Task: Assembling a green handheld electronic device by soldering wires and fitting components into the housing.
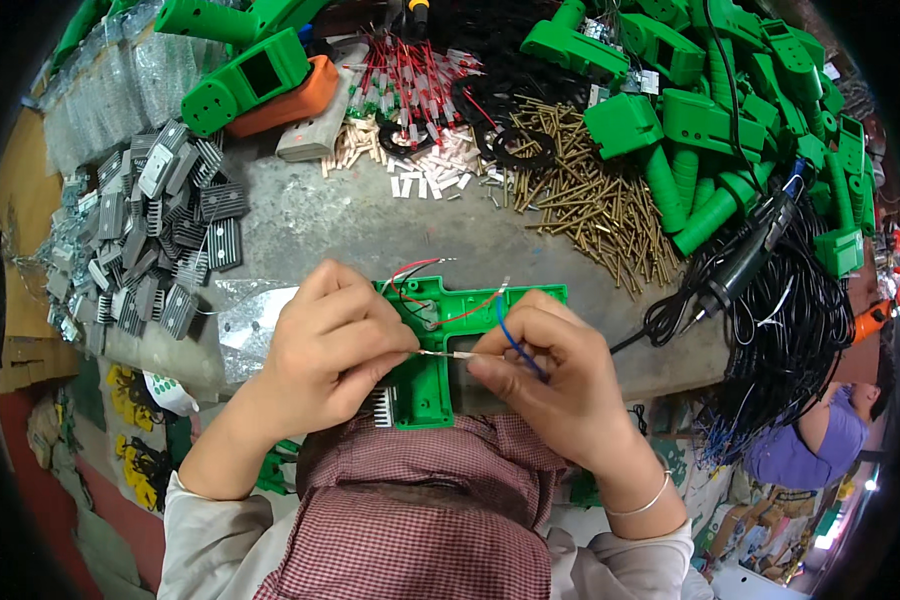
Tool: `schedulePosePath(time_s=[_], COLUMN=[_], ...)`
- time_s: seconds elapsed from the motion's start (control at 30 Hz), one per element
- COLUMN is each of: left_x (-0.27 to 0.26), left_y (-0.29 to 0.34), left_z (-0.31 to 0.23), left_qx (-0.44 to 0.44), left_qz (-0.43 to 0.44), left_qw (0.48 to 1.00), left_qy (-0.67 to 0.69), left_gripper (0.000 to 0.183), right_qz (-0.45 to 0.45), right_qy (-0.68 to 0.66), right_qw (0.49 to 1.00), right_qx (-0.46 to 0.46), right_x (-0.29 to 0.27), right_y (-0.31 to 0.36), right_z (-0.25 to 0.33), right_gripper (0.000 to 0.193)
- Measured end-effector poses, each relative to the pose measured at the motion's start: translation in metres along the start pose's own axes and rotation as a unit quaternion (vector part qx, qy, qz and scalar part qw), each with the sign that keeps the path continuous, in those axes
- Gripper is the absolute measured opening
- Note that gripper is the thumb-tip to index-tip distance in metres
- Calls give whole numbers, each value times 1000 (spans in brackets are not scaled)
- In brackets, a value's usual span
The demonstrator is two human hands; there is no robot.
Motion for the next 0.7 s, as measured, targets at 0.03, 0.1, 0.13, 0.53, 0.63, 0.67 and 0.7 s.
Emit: schedulePosePath(time_s=[0.03, 0.1, 0.13, 0.53, 0.63, 0.67, 0.7], left_x=[2, 4, 4, 3, 4, 4, 4], left_y=[1, 0, -1, 1, 0, 0, 0], left_z=[-2, -3, -2, 1, -1, -1, -2], left_qx=[3, 11, 9, -11, -21, -19, -14], left_qz=[5, 15, 12, 1, 3, 1, 1], left_qw=[1000, 1000, 1000, 1000, 1000, 1000, 1000], left_qy=[-11, -18, -13, 16, 12, 11, 11], left_gripper=[18, 18, 20, 22, 21, 21, 20], right_qz=[0, -10, -12, 63, 20, 19, 10], right_qy=[39, 64, 64, -41, -25, -24, -33], right_qw=[999, 997, 997, 992, 998, 998, 998], right_qx=[-31, -49, -47, 98, 49, 47, 43], right_x=[-2, 1, 3, 11, 10, 11, 10], right_y=[-3, -8, -8, -12, -6, -5, -4], right_z=[6, 11, 11, -3, 3, 3, 2], right_gripper=[13, 12, 12, 12, 12, 12, 12])
Point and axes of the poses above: each hand's wrist, its own y-axis away from the middle knuckle, its own x-axis out of the palm, z = x × y, the point moved 7 cm from there along -y, towards the middle knuckle, and after that the axes turned 6 degrees about y, right-handed, at the moved point
